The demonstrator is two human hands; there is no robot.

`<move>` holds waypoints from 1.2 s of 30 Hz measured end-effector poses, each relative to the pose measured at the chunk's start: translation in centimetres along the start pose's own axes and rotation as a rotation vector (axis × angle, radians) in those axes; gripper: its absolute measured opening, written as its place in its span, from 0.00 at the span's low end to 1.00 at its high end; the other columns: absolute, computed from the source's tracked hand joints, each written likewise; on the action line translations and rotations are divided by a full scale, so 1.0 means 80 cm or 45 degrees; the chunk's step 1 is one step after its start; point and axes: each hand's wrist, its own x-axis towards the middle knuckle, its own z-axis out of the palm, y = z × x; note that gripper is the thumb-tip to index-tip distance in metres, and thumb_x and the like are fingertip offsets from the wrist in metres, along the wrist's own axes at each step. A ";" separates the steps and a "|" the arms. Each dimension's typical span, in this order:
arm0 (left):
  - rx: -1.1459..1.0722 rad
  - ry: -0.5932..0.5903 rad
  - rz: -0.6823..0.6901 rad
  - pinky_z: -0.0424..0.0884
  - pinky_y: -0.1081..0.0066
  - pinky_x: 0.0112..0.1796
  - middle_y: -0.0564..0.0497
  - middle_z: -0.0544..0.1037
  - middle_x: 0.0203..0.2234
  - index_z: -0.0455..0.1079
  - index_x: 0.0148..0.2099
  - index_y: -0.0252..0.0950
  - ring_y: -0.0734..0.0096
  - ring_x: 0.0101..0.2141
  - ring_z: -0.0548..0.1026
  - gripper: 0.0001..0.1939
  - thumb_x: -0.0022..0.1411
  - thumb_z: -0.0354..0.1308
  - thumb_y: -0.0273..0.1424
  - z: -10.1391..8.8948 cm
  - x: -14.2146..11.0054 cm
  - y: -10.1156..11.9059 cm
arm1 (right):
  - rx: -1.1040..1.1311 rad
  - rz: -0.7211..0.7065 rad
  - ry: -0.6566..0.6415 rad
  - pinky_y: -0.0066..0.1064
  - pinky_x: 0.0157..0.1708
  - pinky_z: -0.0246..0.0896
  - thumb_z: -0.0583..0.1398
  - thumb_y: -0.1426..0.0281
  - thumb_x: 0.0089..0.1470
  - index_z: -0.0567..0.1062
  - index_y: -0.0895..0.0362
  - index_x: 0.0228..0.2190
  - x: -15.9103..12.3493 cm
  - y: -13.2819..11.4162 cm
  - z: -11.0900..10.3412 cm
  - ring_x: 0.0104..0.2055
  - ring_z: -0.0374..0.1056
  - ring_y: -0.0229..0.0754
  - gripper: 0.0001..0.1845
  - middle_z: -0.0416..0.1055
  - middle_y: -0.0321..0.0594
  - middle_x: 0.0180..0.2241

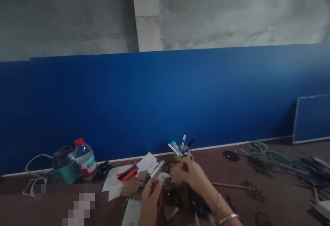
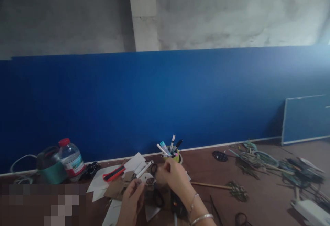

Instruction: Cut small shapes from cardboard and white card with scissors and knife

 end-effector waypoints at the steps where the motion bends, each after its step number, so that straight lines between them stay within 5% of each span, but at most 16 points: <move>1: 0.012 0.000 0.000 0.44 0.83 0.13 0.64 0.59 0.10 0.65 0.29 0.36 0.86 0.11 0.53 0.27 0.35 0.69 0.50 -0.001 0.000 0.001 | -0.078 0.032 0.031 0.25 0.25 0.49 0.57 0.69 0.48 0.71 0.56 0.24 0.004 0.006 -0.003 0.26 0.65 0.38 0.05 0.72 0.36 0.22; 10: 0.078 0.023 -0.019 0.40 0.83 0.14 0.64 0.59 0.09 0.65 0.31 0.37 0.85 0.12 0.52 0.26 0.38 0.67 0.50 0.004 -0.014 0.018 | -0.431 0.169 0.082 0.32 0.32 0.50 0.52 0.66 0.54 0.72 0.56 0.27 0.034 0.005 -0.039 0.36 0.71 0.49 0.11 0.76 0.45 0.30; 17: 0.057 0.058 -0.035 0.41 0.84 0.14 0.63 0.60 0.10 0.64 0.30 0.37 0.86 0.12 0.54 0.24 0.40 0.68 0.48 0.007 -0.017 0.020 | -0.439 0.236 0.058 0.37 0.37 0.53 0.53 0.70 0.53 0.69 0.60 0.45 0.052 0.037 -0.035 0.45 0.68 0.57 0.17 0.75 0.54 0.39; 22: 0.069 0.068 -0.045 0.44 0.84 0.12 0.62 0.63 0.09 0.66 0.31 0.37 0.84 0.10 0.56 0.25 0.37 0.67 0.50 0.006 -0.015 0.016 | -0.344 0.155 -0.047 0.29 0.34 0.54 0.58 0.75 0.45 0.68 0.57 0.47 0.060 0.058 -0.016 0.42 0.70 0.48 0.24 0.75 0.46 0.39; 28: 0.107 0.041 -0.019 0.46 0.83 0.10 0.61 0.63 0.06 0.65 0.33 0.37 0.82 0.08 0.55 0.28 0.38 0.65 0.54 -0.002 -0.005 0.003 | -0.241 0.130 -0.002 0.25 0.31 0.54 0.54 0.75 0.49 0.72 0.57 0.39 0.075 0.073 -0.001 0.36 0.70 0.42 0.14 0.76 0.42 0.35; 36: 0.098 0.080 -0.063 0.46 0.83 0.11 0.61 0.63 0.06 0.66 0.32 0.36 0.82 0.09 0.56 0.29 0.35 0.67 0.53 0.006 -0.013 0.015 | -0.258 0.111 -0.010 0.25 0.30 0.53 0.53 0.79 0.48 0.74 0.59 0.38 0.087 0.085 0.002 0.35 0.70 0.42 0.15 0.76 0.43 0.34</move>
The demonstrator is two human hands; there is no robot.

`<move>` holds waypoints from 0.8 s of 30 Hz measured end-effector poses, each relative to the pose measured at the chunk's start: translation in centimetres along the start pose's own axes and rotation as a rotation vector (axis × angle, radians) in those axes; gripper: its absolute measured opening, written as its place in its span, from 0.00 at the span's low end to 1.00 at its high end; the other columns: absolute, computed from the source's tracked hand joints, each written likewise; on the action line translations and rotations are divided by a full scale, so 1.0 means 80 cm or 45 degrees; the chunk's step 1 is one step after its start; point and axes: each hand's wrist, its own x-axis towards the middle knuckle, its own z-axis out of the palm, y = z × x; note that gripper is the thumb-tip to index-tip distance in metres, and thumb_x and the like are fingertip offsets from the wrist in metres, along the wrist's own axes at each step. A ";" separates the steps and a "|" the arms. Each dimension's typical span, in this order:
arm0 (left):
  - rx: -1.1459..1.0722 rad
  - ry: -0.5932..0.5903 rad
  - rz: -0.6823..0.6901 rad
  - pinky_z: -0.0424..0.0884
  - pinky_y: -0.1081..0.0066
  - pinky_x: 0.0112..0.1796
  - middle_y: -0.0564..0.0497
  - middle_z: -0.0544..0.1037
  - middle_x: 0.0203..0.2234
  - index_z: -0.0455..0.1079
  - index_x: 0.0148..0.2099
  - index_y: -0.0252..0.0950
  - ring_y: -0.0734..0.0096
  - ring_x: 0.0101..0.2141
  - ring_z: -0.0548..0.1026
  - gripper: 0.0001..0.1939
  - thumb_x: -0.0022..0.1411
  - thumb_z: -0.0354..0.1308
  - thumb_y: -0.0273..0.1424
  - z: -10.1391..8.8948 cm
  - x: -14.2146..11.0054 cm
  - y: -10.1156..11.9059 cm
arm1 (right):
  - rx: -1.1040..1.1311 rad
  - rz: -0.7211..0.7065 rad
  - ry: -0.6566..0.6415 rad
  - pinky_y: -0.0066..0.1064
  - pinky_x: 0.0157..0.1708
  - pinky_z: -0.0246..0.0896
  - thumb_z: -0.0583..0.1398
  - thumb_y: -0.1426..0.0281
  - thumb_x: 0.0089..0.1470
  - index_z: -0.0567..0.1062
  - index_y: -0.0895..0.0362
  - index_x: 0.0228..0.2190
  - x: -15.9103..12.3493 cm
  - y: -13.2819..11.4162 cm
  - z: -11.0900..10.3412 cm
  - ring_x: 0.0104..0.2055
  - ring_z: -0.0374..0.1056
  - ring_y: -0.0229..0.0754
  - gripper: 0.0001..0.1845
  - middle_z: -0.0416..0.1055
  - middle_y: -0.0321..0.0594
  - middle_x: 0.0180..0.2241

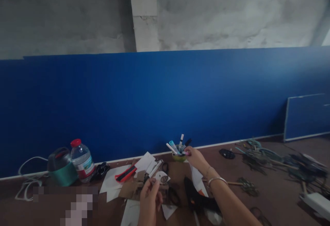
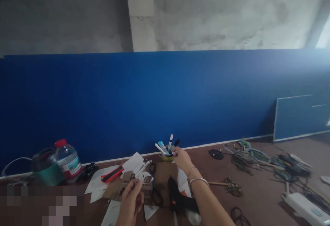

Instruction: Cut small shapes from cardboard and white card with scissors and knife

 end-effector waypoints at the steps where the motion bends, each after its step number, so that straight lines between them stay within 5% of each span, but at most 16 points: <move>1: 0.003 0.000 -0.002 0.46 0.83 0.11 0.60 0.63 0.06 0.66 0.32 0.36 0.81 0.09 0.57 0.29 0.35 0.66 0.53 0.000 -0.001 0.001 | -0.009 -0.006 -0.007 0.25 0.30 0.53 0.53 0.78 0.49 0.74 0.58 0.37 0.001 -0.001 0.000 0.35 0.70 0.41 0.14 0.76 0.42 0.34; 11: -0.034 -0.040 0.027 0.48 0.84 0.11 0.61 0.63 0.07 0.64 0.32 0.37 0.83 0.10 0.57 0.24 0.41 0.66 0.49 -0.004 0.001 -0.006 | -0.237 -0.119 0.030 0.33 0.40 0.51 0.57 0.74 0.49 0.73 0.56 0.45 -0.020 -0.039 -0.003 0.46 0.63 0.51 0.20 0.71 0.50 0.42; 15: -0.056 -0.039 0.025 0.47 0.85 0.11 0.62 0.64 0.08 0.64 0.32 0.37 0.84 0.10 0.58 0.25 0.40 0.67 0.49 -0.002 -0.001 -0.003 | -0.301 -0.231 0.025 0.35 0.42 0.49 0.57 0.68 0.51 0.76 0.52 0.39 -0.021 -0.059 -0.001 0.48 0.61 0.50 0.13 0.69 0.46 0.45; 24: -0.046 -0.046 0.022 0.48 0.85 0.10 0.61 0.64 0.08 0.64 0.30 0.37 0.82 0.10 0.60 0.24 0.38 0.67 0.48 -0.001 -0.002 0.001 | -0.331 -0.317 0.035 0.33 0.37 0.45 0.55 0.73 0.52 0.75 0.56 0.30 -0.014 -0.064 -0.005 0.42 0.66 0.45 0.08 0.75 0.43 0.37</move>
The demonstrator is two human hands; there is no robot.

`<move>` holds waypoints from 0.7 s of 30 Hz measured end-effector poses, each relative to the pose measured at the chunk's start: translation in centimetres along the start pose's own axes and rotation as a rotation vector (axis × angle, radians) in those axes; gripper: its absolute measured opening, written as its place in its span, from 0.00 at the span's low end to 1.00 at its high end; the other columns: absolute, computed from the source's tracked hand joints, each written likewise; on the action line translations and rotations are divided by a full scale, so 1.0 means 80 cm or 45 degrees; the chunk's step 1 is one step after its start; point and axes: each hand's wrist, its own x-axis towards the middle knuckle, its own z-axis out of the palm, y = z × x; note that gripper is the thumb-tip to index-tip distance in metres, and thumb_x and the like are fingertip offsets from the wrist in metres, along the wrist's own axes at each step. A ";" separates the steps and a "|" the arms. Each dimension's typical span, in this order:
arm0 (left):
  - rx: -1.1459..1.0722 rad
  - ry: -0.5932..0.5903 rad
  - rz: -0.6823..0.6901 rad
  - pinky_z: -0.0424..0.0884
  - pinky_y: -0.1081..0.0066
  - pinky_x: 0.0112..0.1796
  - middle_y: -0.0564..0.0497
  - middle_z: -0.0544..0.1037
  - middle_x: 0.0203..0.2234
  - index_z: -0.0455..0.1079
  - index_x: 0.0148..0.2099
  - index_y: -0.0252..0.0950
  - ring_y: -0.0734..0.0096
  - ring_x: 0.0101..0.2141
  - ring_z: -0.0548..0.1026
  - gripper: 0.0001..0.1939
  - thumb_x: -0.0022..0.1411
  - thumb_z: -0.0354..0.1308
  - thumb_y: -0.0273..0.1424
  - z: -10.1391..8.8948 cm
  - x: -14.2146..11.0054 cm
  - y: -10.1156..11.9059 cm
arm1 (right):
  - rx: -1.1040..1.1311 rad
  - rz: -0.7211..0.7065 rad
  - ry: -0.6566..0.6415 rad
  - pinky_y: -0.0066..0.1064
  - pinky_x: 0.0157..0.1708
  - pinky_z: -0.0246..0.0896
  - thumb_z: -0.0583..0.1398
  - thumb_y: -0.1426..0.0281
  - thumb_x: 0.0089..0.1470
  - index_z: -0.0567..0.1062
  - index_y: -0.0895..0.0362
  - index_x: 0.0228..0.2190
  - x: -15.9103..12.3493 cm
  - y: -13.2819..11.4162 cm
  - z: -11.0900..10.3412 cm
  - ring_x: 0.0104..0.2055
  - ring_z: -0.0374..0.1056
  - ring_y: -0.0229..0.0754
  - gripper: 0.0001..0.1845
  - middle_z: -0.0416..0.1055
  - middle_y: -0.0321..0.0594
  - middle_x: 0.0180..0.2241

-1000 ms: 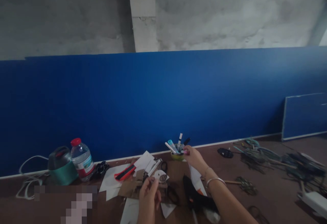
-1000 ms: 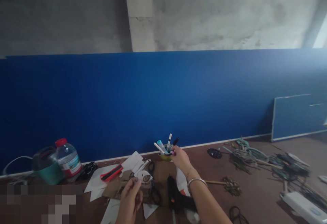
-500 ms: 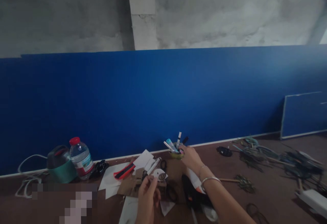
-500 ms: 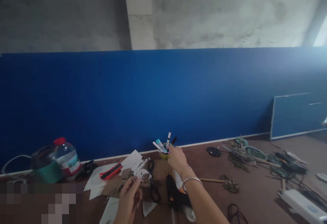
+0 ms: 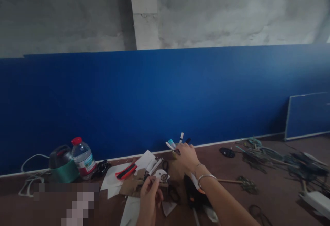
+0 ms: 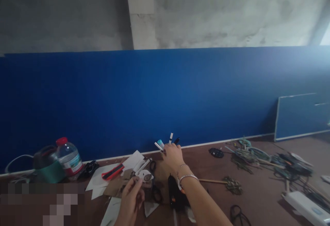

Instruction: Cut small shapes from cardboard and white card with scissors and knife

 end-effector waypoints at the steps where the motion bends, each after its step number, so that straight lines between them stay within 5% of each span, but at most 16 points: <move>1: -0.001 -0.002 0.001 0.48 0.85 0.10 0.61 0.64 0.09 0.64 0.30 0.37 0.82 0.10 0.60 0.24 0.38 0.67 0.48 0.000 0.000 0.000 | 0.001 0.000 0.013 0.33 0.36 0.44 0.55 0.72 0.52 0.74 0.56 0.30 -0.001 0.000 -0.001 0.41 0.66 0.45 0.07 0.75 0.43 0.37; 21: 0.029 0.002 0.013 0.50 0.84 0.11 0.61 0.65 0.08 0.65 0.31 0.36 0.82 0.10 0.61 0.23 0.41 0.66 0.47 -0.001 -0.001 -0.001 | 0.012 0.002 0.080 0.32 0.36 0.43 0.54 0.73 0.53 0.73 0.56 0.31 -0.015 -0.003 -0.014 0.38 0.66 0.43 0.08 0.75 0.41 0.31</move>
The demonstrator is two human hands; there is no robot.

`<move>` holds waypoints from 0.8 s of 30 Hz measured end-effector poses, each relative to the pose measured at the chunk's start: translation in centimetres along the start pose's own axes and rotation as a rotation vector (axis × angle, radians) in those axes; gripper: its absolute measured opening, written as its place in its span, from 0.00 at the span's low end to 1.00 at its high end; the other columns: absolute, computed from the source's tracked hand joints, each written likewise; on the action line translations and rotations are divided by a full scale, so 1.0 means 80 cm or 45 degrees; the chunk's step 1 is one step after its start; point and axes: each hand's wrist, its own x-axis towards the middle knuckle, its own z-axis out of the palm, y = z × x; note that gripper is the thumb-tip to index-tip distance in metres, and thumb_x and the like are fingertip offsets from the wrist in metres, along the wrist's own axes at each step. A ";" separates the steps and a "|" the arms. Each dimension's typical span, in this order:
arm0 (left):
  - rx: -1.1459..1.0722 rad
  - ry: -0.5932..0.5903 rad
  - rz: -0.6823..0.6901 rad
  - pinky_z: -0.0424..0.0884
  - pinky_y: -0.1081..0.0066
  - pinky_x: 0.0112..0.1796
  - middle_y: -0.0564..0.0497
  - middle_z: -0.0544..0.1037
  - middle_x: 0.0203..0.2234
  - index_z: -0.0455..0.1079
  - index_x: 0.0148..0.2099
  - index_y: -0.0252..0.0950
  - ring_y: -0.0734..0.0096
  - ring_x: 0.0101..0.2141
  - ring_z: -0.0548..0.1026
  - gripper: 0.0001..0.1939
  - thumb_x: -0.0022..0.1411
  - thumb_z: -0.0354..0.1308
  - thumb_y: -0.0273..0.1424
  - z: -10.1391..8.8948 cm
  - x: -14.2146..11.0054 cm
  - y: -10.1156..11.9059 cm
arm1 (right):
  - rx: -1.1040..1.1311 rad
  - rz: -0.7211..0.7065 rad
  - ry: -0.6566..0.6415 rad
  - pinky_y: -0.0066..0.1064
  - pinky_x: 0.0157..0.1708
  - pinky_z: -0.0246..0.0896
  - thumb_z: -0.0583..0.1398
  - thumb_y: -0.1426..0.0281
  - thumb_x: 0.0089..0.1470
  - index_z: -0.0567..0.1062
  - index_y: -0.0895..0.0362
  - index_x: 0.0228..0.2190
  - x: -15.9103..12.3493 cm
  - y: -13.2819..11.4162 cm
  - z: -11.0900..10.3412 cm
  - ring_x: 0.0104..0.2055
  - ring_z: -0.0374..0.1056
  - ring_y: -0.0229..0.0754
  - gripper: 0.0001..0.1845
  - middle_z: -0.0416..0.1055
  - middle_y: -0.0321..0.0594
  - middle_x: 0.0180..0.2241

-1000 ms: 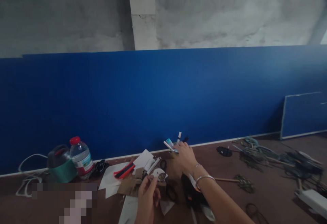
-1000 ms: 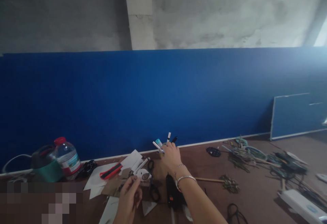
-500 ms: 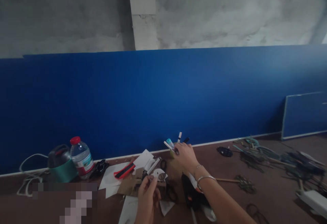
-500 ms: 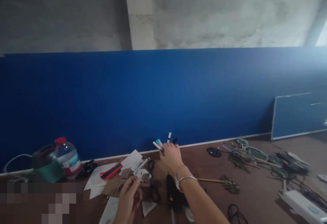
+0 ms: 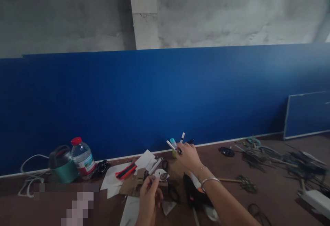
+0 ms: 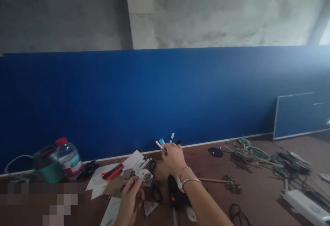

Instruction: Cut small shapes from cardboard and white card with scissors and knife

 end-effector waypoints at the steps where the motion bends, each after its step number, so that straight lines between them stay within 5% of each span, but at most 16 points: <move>1: -0.004 0.005 0.000 0.50 0.84 0.11 0.61 0.65 0.08 0.65 0.31 0.36 0.82 0.10 0.61 0.23 0.41 0.67 0.47 0.000 0.000 0.000 | 0.004 -0.007 -0.021 0.32 0.37 0.44 0.54 0.73 0.52 0.73 0.56 0.31 0.000 0.000 0.000 0.38 0.66 0.43 0.08 0.75 0.41 0.31; 4: -0.056 0.018 -0.010 0.50 0.84 0.11 0.61 0.67 0.10 0.65 0.31 0.37 0.82 0.11 0.62 0.23 0.39 0.68 0.46 0.001 -0.002 0.003 | 0.015 -0.030 -0.097 0.32 0.37 0.45 0.55 0.74 0.50 0.75 0.55 0.31 0.001 0.005 0.001 0.41 0.66 0.45 0.08 0.75 0.42 0.33; 9: -0.042 0.034 -0.028 0.48 0.84 0.11 0.60 0.67 0.10 0.65 0.31 0.36 0.82 0.10 0.61 0.25 0.37 0.68 0.47 0.007 -0.007 0.011 | 0.025 0.042 -0.122 0.32 0.39 0.49 0.56 0.79 0.45 0.69 0.52 0.49 -0.002 0.036 -0.002 0.48 0.63 0.48 0.27 0.70 0.44 0.47; 14: -0.012 0.037 -0.026 0.50 0.84 0.11 0.60 0.65 0.08 0.65 0.31 0.37 0.81 0.10 0.61 0.24 0.38 0.67 0.48 0.003 -0.003 0.007 | 0.027 0.179 -0.135 0.31 0.36 0.52 0.53 0.77 0.49 0.72 0.56 0.45 -0.006 0.064 0.002 0.45 0.66 0.49 0.20 0.73 0.48 0.42; 24: 0.023 0.041 -0.029 0.50 0.83 0.11 0.60 0.65 0.07 0.66 0.33 0.36 0.79 0.10 0.61 0.27 0.37 0.66 0.50 0.001 -0.002 0.004 | 0.088 0.185 -0.131 0.29 0.36 0.55 0.52 0.74 0.52 0.77 0.53 0.38 -0.002 0.064 0.018 0.41 0.71 0.46 0.16 0.77 0.43 0.38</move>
